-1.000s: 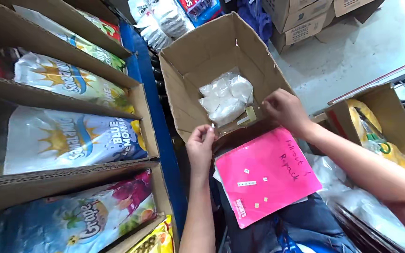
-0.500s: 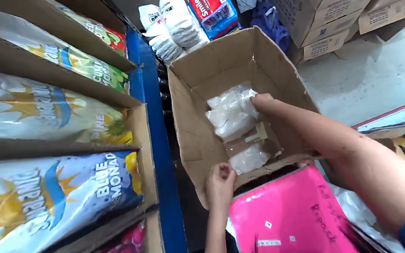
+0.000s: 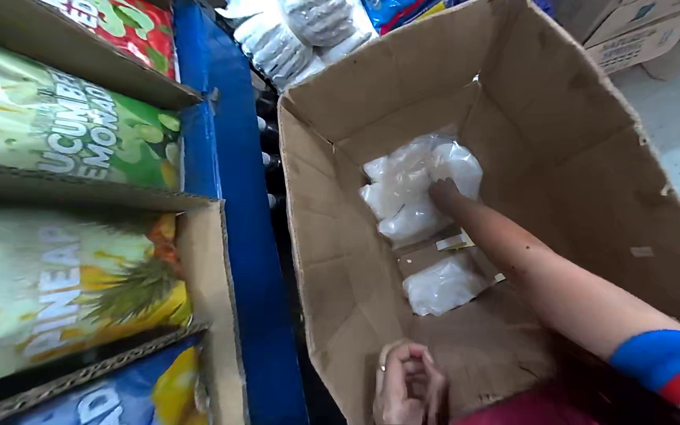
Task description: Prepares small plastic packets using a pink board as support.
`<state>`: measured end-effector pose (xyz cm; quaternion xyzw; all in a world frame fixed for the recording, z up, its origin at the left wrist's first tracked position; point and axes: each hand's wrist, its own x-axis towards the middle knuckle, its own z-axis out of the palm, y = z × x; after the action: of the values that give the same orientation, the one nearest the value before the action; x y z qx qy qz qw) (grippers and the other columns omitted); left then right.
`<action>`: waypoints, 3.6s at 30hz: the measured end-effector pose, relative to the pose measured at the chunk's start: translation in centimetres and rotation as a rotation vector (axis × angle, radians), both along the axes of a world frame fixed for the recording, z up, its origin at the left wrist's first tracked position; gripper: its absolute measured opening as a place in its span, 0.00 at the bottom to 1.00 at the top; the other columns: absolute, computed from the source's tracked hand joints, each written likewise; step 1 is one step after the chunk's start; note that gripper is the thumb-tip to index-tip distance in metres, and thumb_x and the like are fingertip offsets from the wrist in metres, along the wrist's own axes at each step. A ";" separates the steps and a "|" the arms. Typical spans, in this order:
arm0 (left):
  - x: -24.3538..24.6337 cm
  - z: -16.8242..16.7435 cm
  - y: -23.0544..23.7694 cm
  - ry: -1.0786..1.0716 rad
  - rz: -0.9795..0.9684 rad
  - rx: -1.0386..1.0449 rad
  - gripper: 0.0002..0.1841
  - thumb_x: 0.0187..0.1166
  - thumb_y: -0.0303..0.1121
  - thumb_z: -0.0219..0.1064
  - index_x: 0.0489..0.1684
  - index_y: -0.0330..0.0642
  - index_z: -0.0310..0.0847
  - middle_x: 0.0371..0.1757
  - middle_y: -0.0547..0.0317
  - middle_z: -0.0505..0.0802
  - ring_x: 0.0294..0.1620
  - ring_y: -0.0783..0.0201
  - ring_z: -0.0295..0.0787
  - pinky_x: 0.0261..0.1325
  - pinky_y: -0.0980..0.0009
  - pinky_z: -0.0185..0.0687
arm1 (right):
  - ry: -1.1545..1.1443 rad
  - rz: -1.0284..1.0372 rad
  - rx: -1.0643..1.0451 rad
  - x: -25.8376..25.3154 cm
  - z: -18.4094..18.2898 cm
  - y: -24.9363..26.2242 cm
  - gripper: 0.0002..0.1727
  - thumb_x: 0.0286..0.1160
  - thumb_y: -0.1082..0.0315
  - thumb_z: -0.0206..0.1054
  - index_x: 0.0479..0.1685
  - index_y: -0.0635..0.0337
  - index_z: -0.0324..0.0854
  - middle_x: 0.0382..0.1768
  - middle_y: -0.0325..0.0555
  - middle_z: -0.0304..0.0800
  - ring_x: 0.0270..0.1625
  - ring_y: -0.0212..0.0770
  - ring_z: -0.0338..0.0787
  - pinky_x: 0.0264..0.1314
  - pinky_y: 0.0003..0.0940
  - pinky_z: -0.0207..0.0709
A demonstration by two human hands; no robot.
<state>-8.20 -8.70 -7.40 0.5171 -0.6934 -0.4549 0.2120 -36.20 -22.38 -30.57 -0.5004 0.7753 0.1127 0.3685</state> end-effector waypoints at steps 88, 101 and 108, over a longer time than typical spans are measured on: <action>1.0 6.9 6.7 0.116 -0.530 -0.793 0.16 0.77 0.21 0.58 0.58 0.31 0.88 0.48 0.45 0.95 0.52 0.50 0.92 0.58 0.62 0.86 | -1.701 -1.046 -1.017 8.9 27.4 33.1 0.10 0.63 0.74 0.59 0.35 0.50 0.84 0.28 0.35 0.94 0.31 0.25 0.92 0.36 0.22 0.87; 5.9 6.2 2.1 0.047 -0.441 -0.461 0.24 0.86 0.28 0.55 0.76 0.19 0.68 0.64 0.25 0.86 0.64 0.47 0.86 0.65 0.59 0.81 | -1.304 -0.882 -1.401 7.4 34.5 40.4 0.15 0.71 0.79 0.52 0.44 0.52 0.81 0.29 0.25 0.92 0.32 0.18 0.88 0.37 0.18 0.84; 4.4 4.1 1.6 -0.038 -0.561 -0.322 0.26 0.87 0.32 0.55 0.77 0.18 0.67 0.70 0.22 0.81 0.70 0.47 0.81 0.72 0.61 0.76 | -1.036 -0.901 -1.406 7.8 41.7 51.1 0.16 0.65 0.87 0.55 0.36 0.57 0.82 0.24 0.31 0.91 0.26 0.21 0.88 0.33 0.19 0.84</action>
<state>-3.80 -7.15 -3.30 0.2738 -0.8757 -0.3705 0.1444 -28.40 28.70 11.10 -0.2508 0.5264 -0.7590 0.2897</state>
